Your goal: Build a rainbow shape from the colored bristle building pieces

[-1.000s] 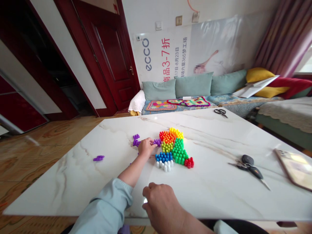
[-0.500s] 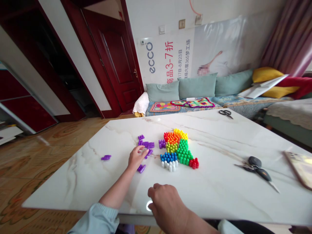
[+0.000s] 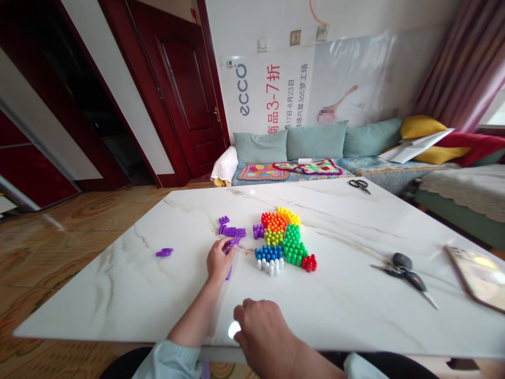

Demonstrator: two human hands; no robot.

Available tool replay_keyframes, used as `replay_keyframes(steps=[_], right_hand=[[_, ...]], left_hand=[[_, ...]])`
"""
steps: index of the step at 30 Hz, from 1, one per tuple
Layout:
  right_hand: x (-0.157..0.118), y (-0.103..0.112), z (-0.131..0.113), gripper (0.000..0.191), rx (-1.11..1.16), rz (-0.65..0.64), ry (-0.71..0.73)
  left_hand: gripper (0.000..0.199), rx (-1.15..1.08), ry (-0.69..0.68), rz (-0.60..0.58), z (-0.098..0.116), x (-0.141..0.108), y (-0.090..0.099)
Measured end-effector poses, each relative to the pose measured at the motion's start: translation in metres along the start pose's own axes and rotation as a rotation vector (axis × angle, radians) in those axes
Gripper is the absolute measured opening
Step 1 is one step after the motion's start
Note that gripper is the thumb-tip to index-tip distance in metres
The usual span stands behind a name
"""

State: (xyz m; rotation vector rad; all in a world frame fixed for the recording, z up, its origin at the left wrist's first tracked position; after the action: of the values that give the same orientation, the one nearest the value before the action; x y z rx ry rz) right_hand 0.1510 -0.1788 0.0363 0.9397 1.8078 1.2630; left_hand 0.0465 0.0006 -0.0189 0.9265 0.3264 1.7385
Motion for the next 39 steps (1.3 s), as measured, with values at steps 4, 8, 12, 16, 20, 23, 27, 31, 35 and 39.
replay_keyframes(steps=[4,8,12,16,20,23,27,31,35,39], right_hand=[[0.000,-0.001,-0.002,0.019,0.000,-0.009,0.005],[0.001,-0.006,-0.005,0.019,-0.025,-0.029,0.018],[0.002,-0.010,-0.008,0.019,-0.034,-0.052,0.047],[0.002,-0.011,-0.008,0.018,-0.038,-0.048,0.057],[0.002,-0.009,-0.009,0.018,-0.030,-0.024,0.067],[0.003,-0.007,-0.009,0.016,-0.023,-0.051,0.061],[0.002,-0.005,-0.009,0.015,-0.026,-0.059,0.068],[0.001,-0.004,-0.010,0.015,-0.035,-0.039,0.077],[0.000,0.000,-0.008,0.015,-0.022,-0.019,0.065],[-0.001,0.001,-0.006,0.016,-0.021,-0.023,0.049]], left_hand=[[0.022,-0.121,-0.024,0.134,-0.006,0.000,0.012],[0.022,-0.138,-0.110,0.234,0.003,0.005,0.028],[0.020,-0.153,-0.199,0.147,0.030,0.022,0.027],[0.018,-0.110,-0.247,-0.246,0.062,0.033,-0.018],[0.016,-0.005,-0.323,-0.453,0.083,0.025,-0.053],[0.018,0.009,-0.311,-0.453,0.086,0.026,-0.062],[0.021,0.011,-0.254,-0.427,0.081,0.030,-0.068],[0.032,-0.018,-0.190,-0.385,0.074,0.033,-0.071],[0.037,-0.080,-0.145,-0.358,0.070,0.033,-0.076],[0.042,-0.141,-0.115,-0.279,0.066,0.034,-0.061]])
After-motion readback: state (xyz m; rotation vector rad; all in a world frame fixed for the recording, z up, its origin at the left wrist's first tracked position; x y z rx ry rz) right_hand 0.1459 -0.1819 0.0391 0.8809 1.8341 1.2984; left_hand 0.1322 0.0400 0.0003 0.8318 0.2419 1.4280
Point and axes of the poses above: each hand's wrist, its own x-axis towards the middle knuckle, its own y-axis out of the back of the hand, z = x × y, the point moved 10 cm from there along x, towards the middle knuckle, and after that the axes turned 1 degree about -z, right-handed, at the moved point
